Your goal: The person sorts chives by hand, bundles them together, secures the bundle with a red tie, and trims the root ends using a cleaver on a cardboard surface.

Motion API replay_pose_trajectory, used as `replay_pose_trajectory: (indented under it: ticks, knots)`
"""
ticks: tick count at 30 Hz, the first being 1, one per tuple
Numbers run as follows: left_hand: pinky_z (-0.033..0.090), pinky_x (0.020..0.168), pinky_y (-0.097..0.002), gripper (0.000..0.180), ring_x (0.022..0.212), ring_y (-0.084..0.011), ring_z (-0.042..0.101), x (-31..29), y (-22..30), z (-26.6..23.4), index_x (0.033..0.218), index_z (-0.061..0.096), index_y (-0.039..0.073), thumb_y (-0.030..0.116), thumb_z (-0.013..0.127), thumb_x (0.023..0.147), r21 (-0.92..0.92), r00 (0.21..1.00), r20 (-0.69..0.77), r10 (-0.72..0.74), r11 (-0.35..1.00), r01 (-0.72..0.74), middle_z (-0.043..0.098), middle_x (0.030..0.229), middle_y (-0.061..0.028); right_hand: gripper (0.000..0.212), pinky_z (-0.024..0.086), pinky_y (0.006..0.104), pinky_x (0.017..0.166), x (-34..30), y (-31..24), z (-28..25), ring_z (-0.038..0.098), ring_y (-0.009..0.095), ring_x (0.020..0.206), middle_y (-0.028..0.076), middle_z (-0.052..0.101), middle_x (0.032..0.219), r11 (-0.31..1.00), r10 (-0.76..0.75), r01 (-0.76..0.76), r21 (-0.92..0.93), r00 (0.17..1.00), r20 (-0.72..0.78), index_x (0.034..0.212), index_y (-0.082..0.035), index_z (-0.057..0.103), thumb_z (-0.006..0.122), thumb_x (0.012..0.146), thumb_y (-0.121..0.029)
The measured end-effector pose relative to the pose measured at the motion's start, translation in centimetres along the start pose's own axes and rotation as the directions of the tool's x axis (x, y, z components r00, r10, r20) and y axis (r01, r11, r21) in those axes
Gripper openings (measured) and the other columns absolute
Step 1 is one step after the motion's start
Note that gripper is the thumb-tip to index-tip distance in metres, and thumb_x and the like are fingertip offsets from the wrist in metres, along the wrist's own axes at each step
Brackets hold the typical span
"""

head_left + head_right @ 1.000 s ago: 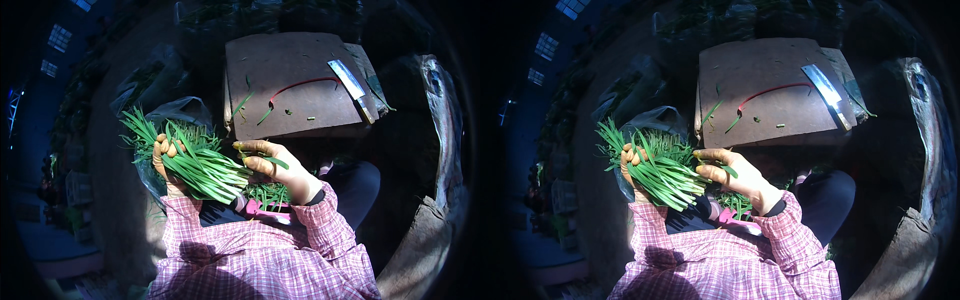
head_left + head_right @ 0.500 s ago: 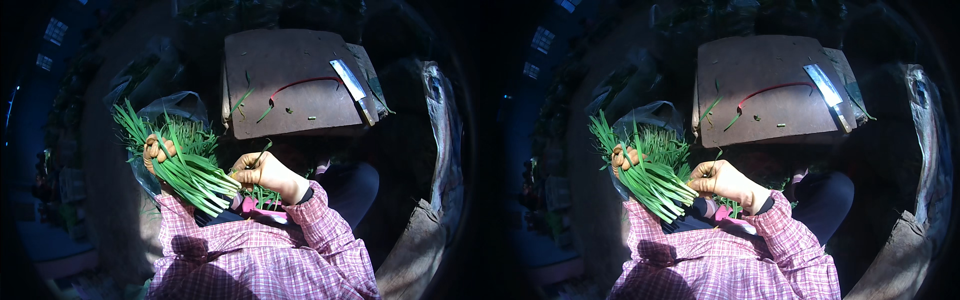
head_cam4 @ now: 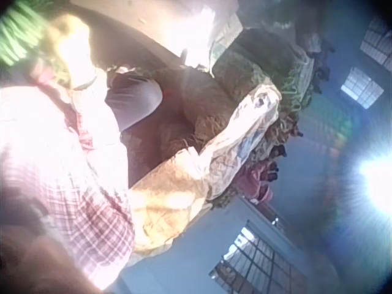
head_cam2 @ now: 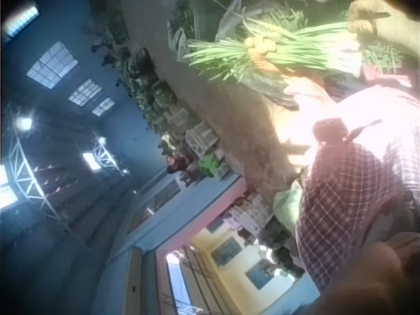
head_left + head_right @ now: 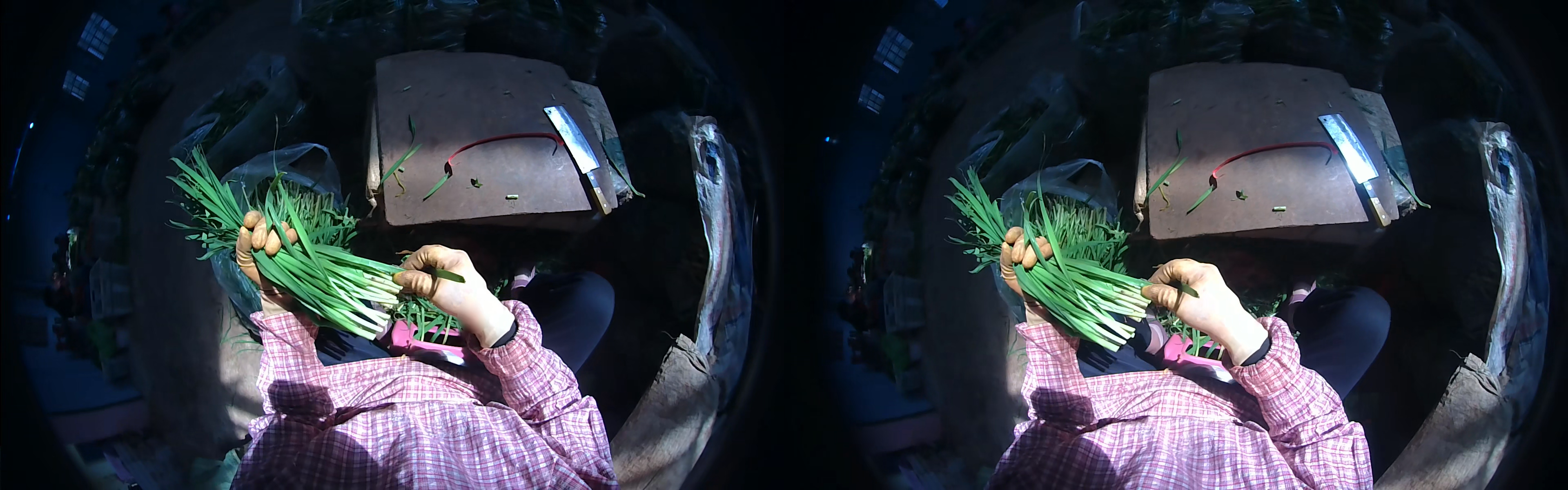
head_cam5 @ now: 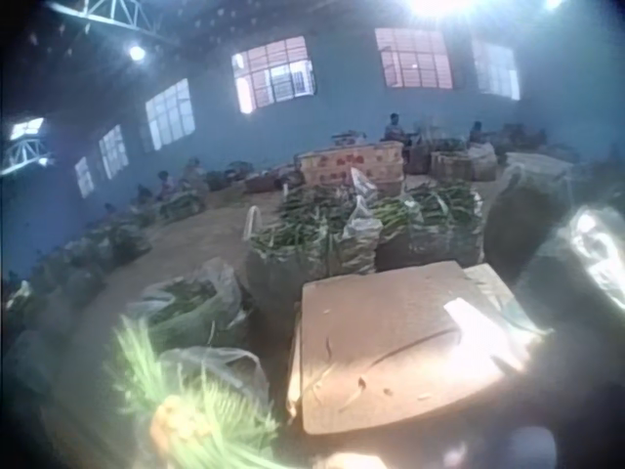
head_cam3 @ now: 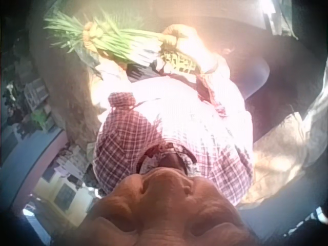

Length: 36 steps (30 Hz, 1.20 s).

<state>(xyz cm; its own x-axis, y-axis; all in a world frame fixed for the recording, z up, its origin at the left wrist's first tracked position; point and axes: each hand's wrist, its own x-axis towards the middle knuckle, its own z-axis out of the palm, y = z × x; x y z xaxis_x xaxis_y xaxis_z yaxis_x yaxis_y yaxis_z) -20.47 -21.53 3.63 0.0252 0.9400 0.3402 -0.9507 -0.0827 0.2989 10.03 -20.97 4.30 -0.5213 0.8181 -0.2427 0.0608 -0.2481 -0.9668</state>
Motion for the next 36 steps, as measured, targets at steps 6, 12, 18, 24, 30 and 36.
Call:
replay_pose_trajectory:
  ticks: [6,12,18,24,30,36]
  knots:
    - [0.041,0.072,-0.0258,0.005,0.066,-0.0024,0.043,0.1,0.9,0.5,0.103,0.055,0.017,0.018,0.058,0.099,-0.124,0.999,0.007,0.038,0.992,-0.037,0.043,0.073,0.0119,0.041,0.055,0.0372,0.091,-0.5,4.1,-3.6,0.068,0.03,0.107,0.012,0.064,0.131,0.773,-0.323,0.176,-0.61,0.936,-0.139,0.115,-0.011,0.071,0.08,0.078,-0.026]
    - [0.043,0.075,-0.0314,0.01,0.075,-0.0099,0.044,0.1,0.2,-2.0,0.101,0.056,0.012,0.022,0.055,0.102,0.08,0.988,-0.139,0.06,0.996,-0.049,0.044,0.075,0.0064,0.027,0.052,0.0281,0.077,1.1,-1.1,0.9,0.064,0.013,0.083,0.006,0.07,0.089,0.989,-0.006,0.03,-0.144,0.987,0.161,0.104,-0.002,0.069,0.079,0.083,-0.016]
    - [0.049,0.085,-0.0339,0.017,0.083,-0.0165,0.056,-0.8,0.0,-2.6,0.114,0.055,0.011,0.018,0.059,0.099,0.374,0.826,-0.462,0.323,0.915,-0.149,0.055,0.087,0.0024,0.036,0.056,0.0285,0.069,0.1,1.3,-1.9,0.064,0.016,0.089,0.009,0.066,0.105,0.963,-0.106,0.159,0.219,0.966,-0.236,0.116,-0.004,0.066,0.078,0.084,-0.015]
    - [0.056,0.073,-0.035,0.016,0.08,-0.0186,0.066,0.3,-3.3,-2.4,0.104,0.069,0.012,0.024,0.067,0.093,0.39,0.605,-0.74,0.293,0.92,0.031,0.068,0.087,0.0011,0.041,0.053,0.032,0.082,3.3,0.9,1.2,0.064,0.024,0.092,0.009,0.067,0.104,0.921,-0.168,0.153,-0.359,0.986,-0.011,0.11,-0.007,0.068,0.085,0.073,-0.017]
    - [0.056,0.079,-0.0376,0.014,0.086,-0.0196,0.066,0.5,-3.8,-1.8,0.098,0.072,0.016,0.027,0.068,0.09,0.362,0.461,-0.844,0.275,0.925,0.112,0.07,0.091,0.0014,0.018,0.051,0.0224,0.064,0.5,2.3,-1.4,0.059,0.008,0.07,0.002,0.069,0.086,0.922,0.044,0.066,0.381,0.961,-0.272,0.1,-0.001,0.068,0.076,0.084,-0.002]
    - [0.054,0.083,-0.0382,0.015,0.087,-0.0197,0.066,1.0,-4.5,0.1,0.092,0.07,0.016,0.031,0.068,0.089,0.373,0.461,-0.837,0.295,0.924,0.086,0.07,0.093,0.0002,0.048,0.049,0.0395,0.076,1.6,0.8,-0.2,0.062,0.03,0.09,0.011,0.066,0.09,0.789,-0.574,0.443,-0.426,0.779,-0.254,0.11,-0.006,0.071,0.085,0.065,-0.013]
